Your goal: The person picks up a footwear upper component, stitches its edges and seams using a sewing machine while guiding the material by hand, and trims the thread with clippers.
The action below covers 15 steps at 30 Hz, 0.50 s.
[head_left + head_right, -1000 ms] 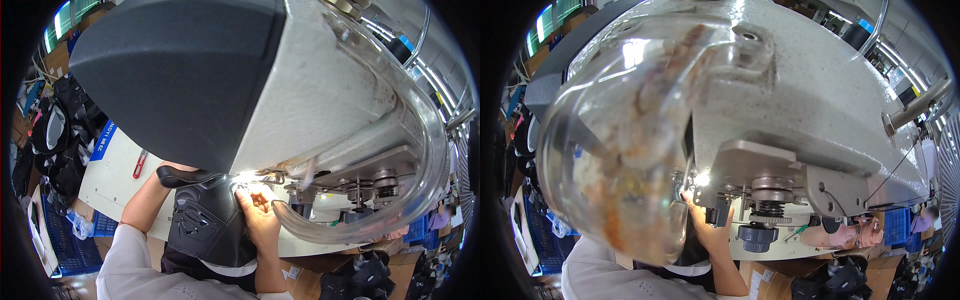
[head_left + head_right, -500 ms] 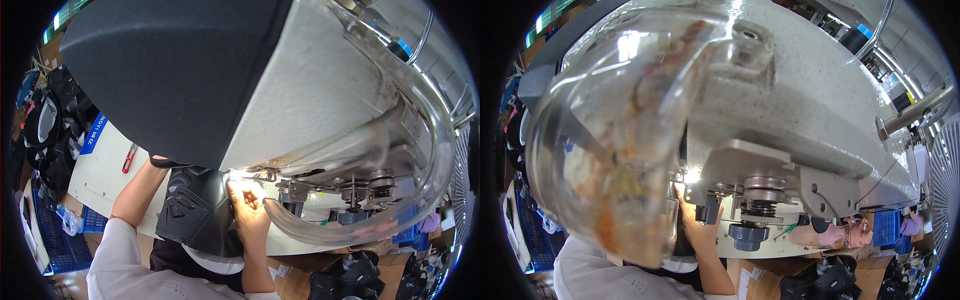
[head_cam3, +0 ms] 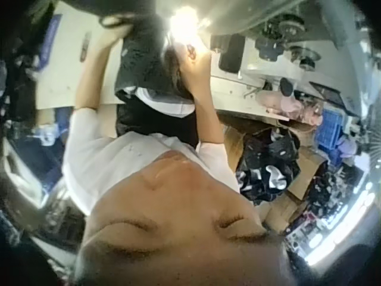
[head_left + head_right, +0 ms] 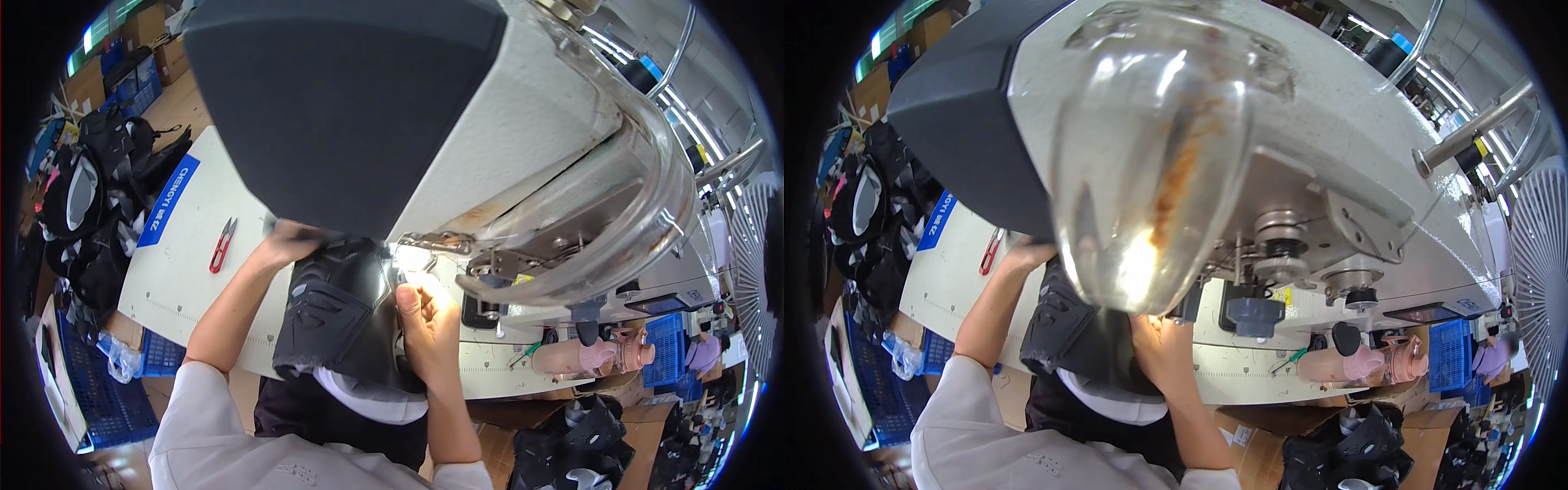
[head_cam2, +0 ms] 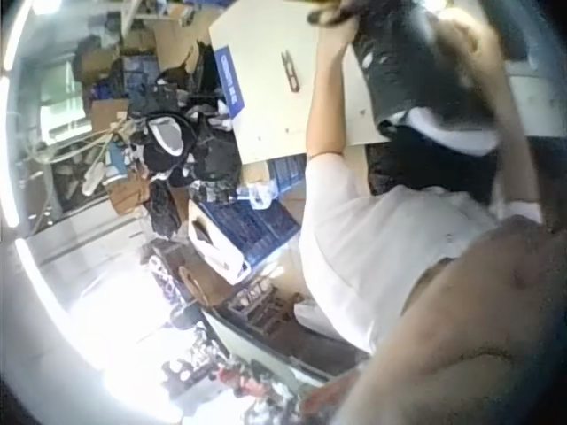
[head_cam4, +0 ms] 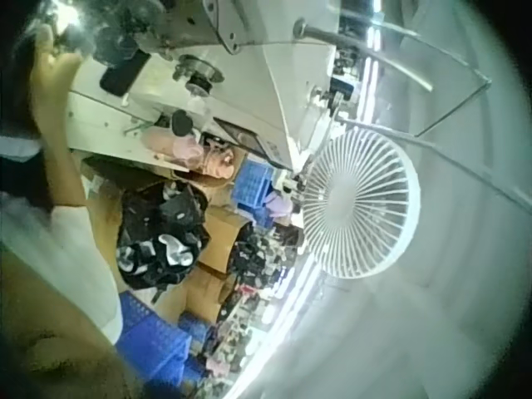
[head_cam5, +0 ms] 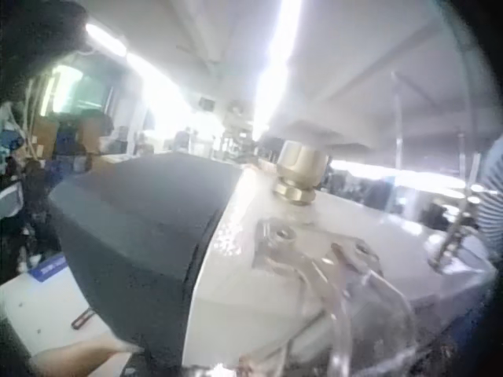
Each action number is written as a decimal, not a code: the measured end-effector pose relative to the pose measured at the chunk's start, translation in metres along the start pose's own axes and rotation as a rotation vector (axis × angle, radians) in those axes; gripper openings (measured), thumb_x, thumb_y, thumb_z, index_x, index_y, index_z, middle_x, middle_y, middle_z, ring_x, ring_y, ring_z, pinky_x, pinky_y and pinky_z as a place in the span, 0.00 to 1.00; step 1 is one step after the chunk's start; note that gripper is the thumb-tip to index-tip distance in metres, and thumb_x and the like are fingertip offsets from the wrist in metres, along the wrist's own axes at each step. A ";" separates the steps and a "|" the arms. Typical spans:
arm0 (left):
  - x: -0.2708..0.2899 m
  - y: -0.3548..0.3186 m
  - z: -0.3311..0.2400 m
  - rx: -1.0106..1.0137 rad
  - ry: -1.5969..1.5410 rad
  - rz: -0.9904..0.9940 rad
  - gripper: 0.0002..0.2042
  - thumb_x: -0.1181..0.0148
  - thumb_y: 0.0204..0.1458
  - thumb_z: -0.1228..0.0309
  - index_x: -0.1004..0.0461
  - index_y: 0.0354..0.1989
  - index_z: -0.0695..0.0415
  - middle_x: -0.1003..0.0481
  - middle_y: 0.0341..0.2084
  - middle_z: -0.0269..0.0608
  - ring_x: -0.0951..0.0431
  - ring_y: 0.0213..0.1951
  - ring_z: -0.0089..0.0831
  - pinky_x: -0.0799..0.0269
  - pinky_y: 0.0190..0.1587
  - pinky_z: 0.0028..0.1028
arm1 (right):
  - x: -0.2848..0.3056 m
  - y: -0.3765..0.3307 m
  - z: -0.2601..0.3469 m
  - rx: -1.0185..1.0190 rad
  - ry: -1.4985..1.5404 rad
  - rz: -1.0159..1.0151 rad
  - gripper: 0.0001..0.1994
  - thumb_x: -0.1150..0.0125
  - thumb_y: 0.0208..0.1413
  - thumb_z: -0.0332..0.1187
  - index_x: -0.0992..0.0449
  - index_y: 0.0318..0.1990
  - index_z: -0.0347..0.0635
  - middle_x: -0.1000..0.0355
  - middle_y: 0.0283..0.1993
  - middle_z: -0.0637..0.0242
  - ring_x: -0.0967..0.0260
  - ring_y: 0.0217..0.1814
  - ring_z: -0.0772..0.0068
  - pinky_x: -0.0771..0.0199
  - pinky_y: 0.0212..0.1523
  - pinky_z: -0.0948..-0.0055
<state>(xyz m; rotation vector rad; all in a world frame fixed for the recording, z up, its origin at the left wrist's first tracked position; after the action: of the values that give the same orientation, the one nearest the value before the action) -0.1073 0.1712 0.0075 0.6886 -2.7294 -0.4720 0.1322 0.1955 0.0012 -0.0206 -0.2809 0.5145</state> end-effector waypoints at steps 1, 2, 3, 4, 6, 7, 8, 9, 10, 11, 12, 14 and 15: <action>0.011 -0.011 0.006 0.051 0.058 -0.015 0.11 0.47 0.55 0.79 0.26 0.46 0.68 0.24 0.45 0.46 0.27 0.47 0.38 0.32 0.50 0.36 | 0.000 -0.001 0.008 0.053 0.020 0.046 0.11 0.36 0.61 0.34 0.25 0.43 0.35 0.30 0.32 0.75 0.38 0.31 0.89 0.39 0.31 0.86; 0.031 -0.025 0.004 -0.014 0.237 -0.139 0.11 0.47 0.55 0.79 0.26 0.46 0.68 0.25 0.45 0.46 0.27 0.48 0.39 0.32 0.51 0.36 | -0.004 -0.002 0.022 0.170 0.092 0.141 0.10 0.36 0.61 0.33 0.25 0.43 0.35 0.31 0.31 0.76 0.39 0.31 0.89 0.41 0.30 0.86; 0.057 -0.039 0.013 0.081 0.471 -0.200 0.12 0.46 0.53 0.78 0.26 0.46 0.64 0.25 0.44 0.50 0.29 0.50 0.47 0.36 0.55 0.39 | -0.006 -0.007 0.035 0.259 0.135 0.232 0.10 0.37 0.62 0.33 0.26 0.42 0.34 0.32 0.30 0.77 0.40 0.31 0.89 0.42 0.28 0.85; 0.075 -0.056 0.001 -0.149 0.710 -0.334 0.12 0.43 0.51 0.77 0.25 0.45 0.61 0.26 0.42 0.53 0.30 0.49 0.51 0.36 0.55 0.39 | -0.011 -0.012 0.039 0.224 0.161 0.336 0.10 0.35 0.59 0.33 0.27 0.39 0.36 0.35 0.29 0.79 0.42 0.30 0.88 0.42 0.28 0.82; 0.109 -0.093 0.020 0.005 1.126 -0.384 0.12 0.43 0.51 0.79 0.24 0.45 0.60 0.27 0.39 0.50 0.30 0.48 0.48 0.35 0.54 0.39 | -0.002 -0.024 0.057 0.340 -0.150 0.499 0.17 0.26 0.51 0.37 0.30 0.34 0.38 0.37 0.27 0.76 0.44 0.29 0.86 0.40 0.28 0.80; 0.124 -0.111 0.034 0.143 1.152 -0.351 0.12 0.44 0.52 0.80 0.24 0.46 0.60 0.27 0.38 0.48 0.30 0.47 0.47 0.34 0.52 0.37 | -0.001 -0.032 0.064 0.395 -0.208 0.566 0.19 0.23 0.48 0.39 0.31 0.33 0.38 0.37 0.27 0.74 0.45 0.28 0.85 0.40 0.28 0.79; 0.134 -0.123 0.036 0.104 1.186 -0.356 0.12 0.44 0.52 0.80 0.24 0.46 0.60 0.27 0.38 0.48 0.30 0.47 0.47 0.34 0.52 0.37 | 0.003 -0.037 0.073 0.489 -0.268 0.619 0.22 0.21 0.45 0.40 0.30 0.33 0.37 0.37 0.26 0.70 0.43 0.26 0.81 0.39 0.29 0.78; 0.140 -0.131 0.040 0.096 1.059 -0.309 0.14 0.47 0.53 0.81 0.25 0.48 0.59 0.27 0.37 0.47 0.29 0.45 0.45 0.33 0.50 0.36 | 0.006 -0.040 0.075 0.488 -0.332 0.663 0.21 0.21 0.45 0.38 0.30 0.34 0.36 0.35 0.27 0.68 0.41 0.26 0.77 0.37 0.30 0.76; 0.141 -0.138 0.046 0.150 0.930 -0.233 0.16 0.49 0.53 0.83 0.26 0.50 0.59 0.28 0.36 0.46 0.28 0.44 0.43 0.32 0.47 0.35 | 0.008 -0.041 0.076 0.511 -0.402 0.684 0.21 0.22 0.45 0.38 0.29 0.34 0.36 0.34 0.28 0.67 0.40 0.27 0.76 0.35 0.30 0.76; 0.139 -0.142 0.040 0.104 0.923 -0.247 0.16 0.49 0.53 0.83 0.26 0.50 0.59 0.28 0.36 0.46 0.28 0.44 0.43 0.32 0.47 0.35 | 0.010 -0.041 0.072 0.487 -0.511 0.704 0.20 0.22 0.45 0.37 0.29 0.35 0.36 0.32 0.28 0.66 0.39 0.28 0.76 0.34 0.31 0.75; 0.135 -0.143 0.035 0.095 0.859 -0.240 0.17 0.50 0.53 0.84 0.27 0.51 0.59 0.28 0.36 0.45 0.28 0.41 0.41 0.32 0.44 0.33 | 0.010 -0.041 0.065 0.358 -0.459 0.781 0.19 0.26 0.47 0.37 0.29 0.37 0.34 0.29 0.33 0.56 0.29 0.36 0.53 0.31 0.37 0.64; 0.116 -0.143 0.017 0.077 0.788 -0.227 0.18 0.51 0.54 0.84 0.27 0.52 0.59 0.28 0.35 0.44 0.28 0.37 0.39 0.32 0.41 0.32 | 0.009 -0.044 0.062 0.349 -0.441 0.785 0.19 0.26 0.47 0.37 0.29 0.38 0.34 0.29 0.33 0.56 0.29 0.36 0.54 0.31 0.38 0.65; 0.104 -0.145 0.013 0.147 0.529 -0.236 0.18 0.52 0.54 0.84 0.26 0.52 0.59 0.29 0.34 0.43 0.30 0.34 0.38 0.32 0.40 0.31 | 0.009 -0.045 0.060 0.343 -0.437 0.766 0.19 0.26 0.48 0.37 0.29 0.38 0.34 0.28 0.33 0.56 0.29 0.36 0.54 0.30 0.38 0.65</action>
<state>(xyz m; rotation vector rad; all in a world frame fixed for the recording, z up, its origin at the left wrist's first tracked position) -0.1404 0.0020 -0.0390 1.0153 -2.2078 -0.1096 0.1449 0.1579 0.0650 0.3333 -0.6137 1.3294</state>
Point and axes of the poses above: each hand's wrist, its own y-axis towards the middle knuckle, its own x-axis out of the back of the hand, z = x × y, the point moved 7 cm from there along y, towards the middle knuckle
